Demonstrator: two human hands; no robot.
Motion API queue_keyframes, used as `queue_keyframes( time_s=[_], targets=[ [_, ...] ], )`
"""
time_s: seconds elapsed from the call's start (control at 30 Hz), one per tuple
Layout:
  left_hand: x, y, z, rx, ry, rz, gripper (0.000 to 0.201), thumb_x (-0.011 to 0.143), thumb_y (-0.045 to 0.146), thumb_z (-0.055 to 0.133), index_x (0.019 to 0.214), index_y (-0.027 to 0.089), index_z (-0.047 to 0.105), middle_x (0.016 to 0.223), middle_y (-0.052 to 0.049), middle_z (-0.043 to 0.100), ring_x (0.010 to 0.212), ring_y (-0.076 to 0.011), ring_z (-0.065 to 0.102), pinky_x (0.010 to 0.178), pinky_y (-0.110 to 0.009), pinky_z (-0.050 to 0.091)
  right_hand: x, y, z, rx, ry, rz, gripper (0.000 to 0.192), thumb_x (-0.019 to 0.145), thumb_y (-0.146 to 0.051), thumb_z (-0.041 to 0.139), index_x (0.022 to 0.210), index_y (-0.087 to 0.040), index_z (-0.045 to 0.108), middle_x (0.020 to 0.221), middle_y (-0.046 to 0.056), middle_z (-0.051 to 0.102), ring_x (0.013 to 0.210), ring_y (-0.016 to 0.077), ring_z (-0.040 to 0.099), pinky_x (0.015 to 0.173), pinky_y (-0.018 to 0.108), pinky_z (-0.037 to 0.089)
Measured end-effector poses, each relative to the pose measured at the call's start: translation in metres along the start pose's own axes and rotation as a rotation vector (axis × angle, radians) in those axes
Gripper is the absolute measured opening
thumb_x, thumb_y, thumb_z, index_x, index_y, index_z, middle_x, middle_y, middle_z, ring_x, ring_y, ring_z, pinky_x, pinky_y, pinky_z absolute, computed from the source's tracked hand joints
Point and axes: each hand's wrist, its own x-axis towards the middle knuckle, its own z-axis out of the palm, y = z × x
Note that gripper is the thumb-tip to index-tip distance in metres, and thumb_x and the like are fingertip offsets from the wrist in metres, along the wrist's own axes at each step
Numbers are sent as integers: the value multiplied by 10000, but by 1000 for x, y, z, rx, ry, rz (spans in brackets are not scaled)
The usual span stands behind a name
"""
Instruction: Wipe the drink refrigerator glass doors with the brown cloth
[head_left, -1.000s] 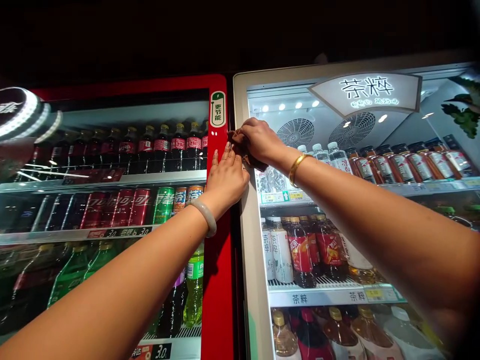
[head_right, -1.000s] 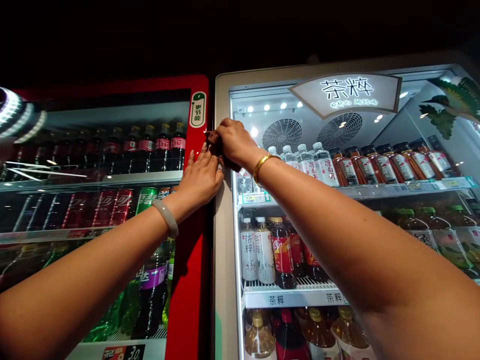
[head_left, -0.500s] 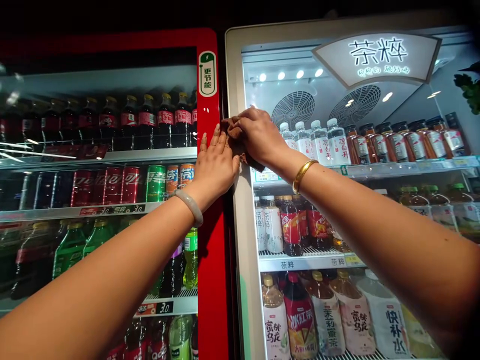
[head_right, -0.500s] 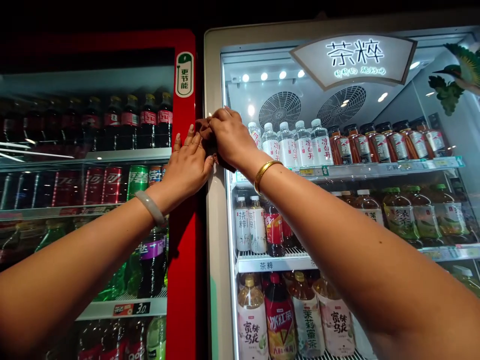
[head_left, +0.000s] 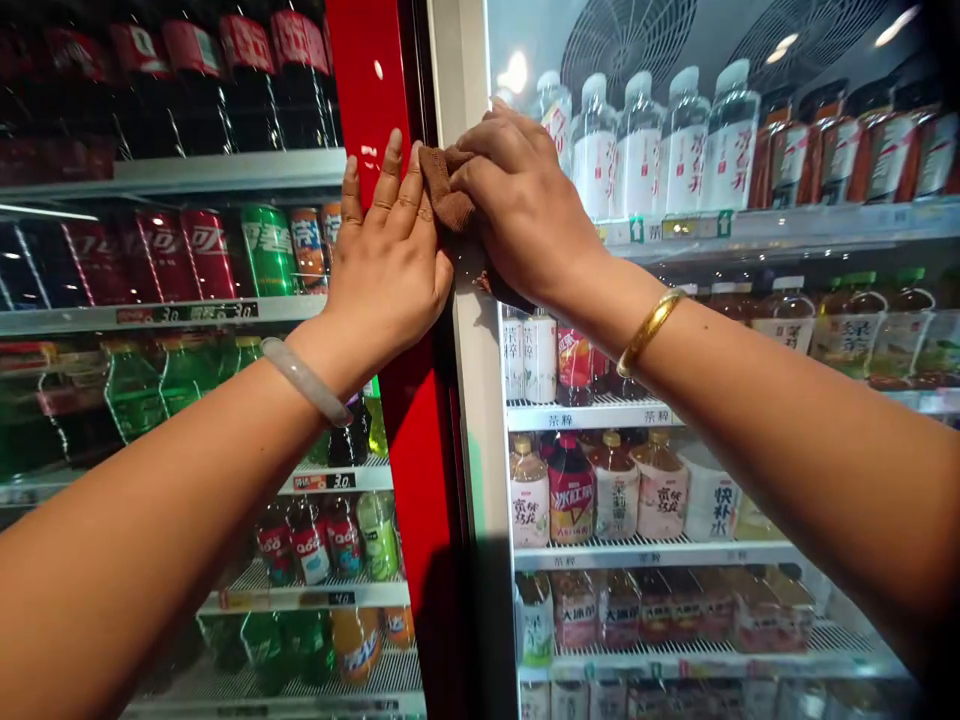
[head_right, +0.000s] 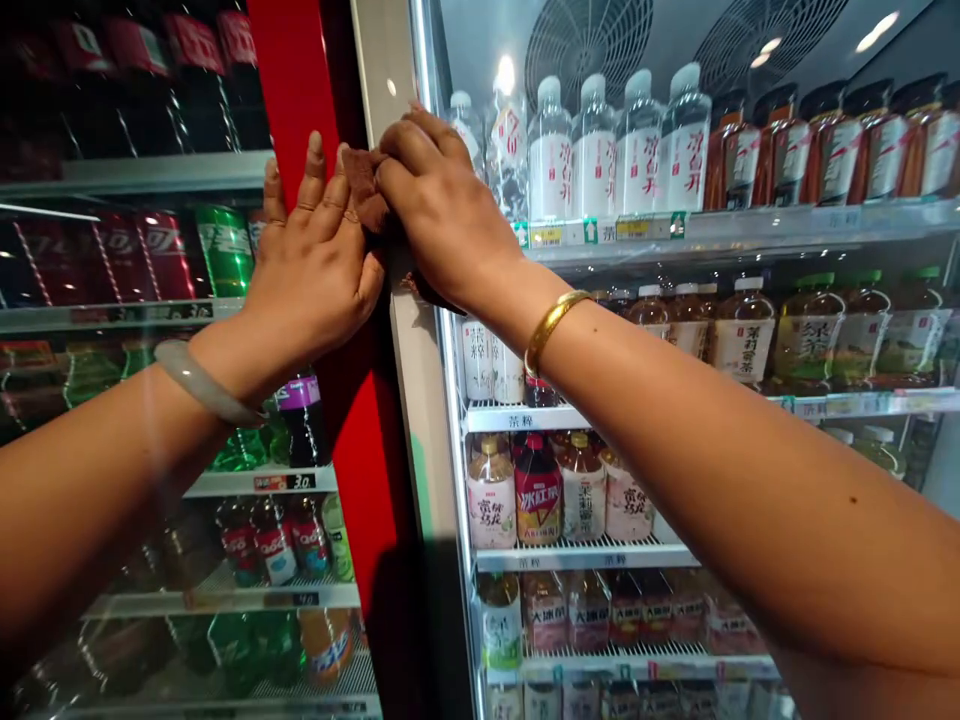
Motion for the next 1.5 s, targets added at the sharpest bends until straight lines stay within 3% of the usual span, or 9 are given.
queue_keyframes(
  time_s=[0.1,0.2,0.3,0.5,0.77,0.97,1.23,1.37,1.5],
  targets=[
    [-11,6,5,37,-32,10,733,1005,311,411,1663,95,170,1789,32,38,1652,-209,-98,1352,-404,-184,-8,-8,-1,43,-7,12,322,1098,-396,400,1201,-307,692,1421,14,652,1508,236,464,1314,449,355],
    [-4,12,8,102,-16,0,741,1009,270,429,1631,-19,148,1791,-92,0,1649,-281,-84,1351,-509,-132,6,-6,2,35,-35,84,388,1106,-435,361,1194,-245,688,1415,16,648,1476,243,493,1267,434,394],
    [-4,20,12,123,-7,-52,817,974,247,466,1656,0,90,1785,-140,0,1651,-299,-70,1353,-508,-92,-3,-9,5,15,-2,86,349,1098,-336,399,1271,-191,665,1460,42,624,1522,268,434,1313,437,334],
    [-47,29,27,73,-19,-59,732,1004,304,380,1685,151,160,1786,-56,92,1656,-228,-28,1365,-459,-45,-81,-34,9,170,18,61,317,1068,-241,405,1261,-250,656,1503,42,577,1578,277,338,1351,552,296],
    [-74,35,26,94,-43,-74,695,989,222,373,1662,136,222,1770,-89,179,1656,-225,15,1363,-473,-33,-84,-39,4,272,-28,133,369,1039,-203,391,1307,-305,623,1466,36,579,1569,292,333,1331,629,292],
    [-118,47,38,103,-120,-16,771,985,249,425,1687,160,117,1771,-90,132,1653,-232,38,1364,-482,-34,-159,-72,-1,299,-70,123,371,1046,-203,413,1321,-335,625,1501,32,581,1576,271,337,1343,584,334],
    [-124,52,34,90,-170,-66,681,988,217,372,1646,84,260,1761,-114,187,1651,-233,-33,1349,-513,-106,-133,-65,-1,292,-86,211,372,1070,-275,384,1373,-356,585,1522,-4,566,1607,280,282,1339,662,259],
    [-149,60,39,56,-216,-81,738,982,236,410,1681,177,180,1776,-47,128,1649,-231,-45,1349,-526,-101,-184,-87,-2,309,-133,189,365,1070,-257,394,1346,-358,610,1556,-23,539,1621,229,256,1375,561,255],
    [-186,65,51,-4,-232,-34,772,980,253,444,1688,178,147,1771,-74,126,1649,-245,-26,1349,-519,-91,-238,-105,-4,344,-196,195,407,1042,-221,443,1387,-375,593,1558,-30,543,1624,230,249,1369,547,293]
  ],
)
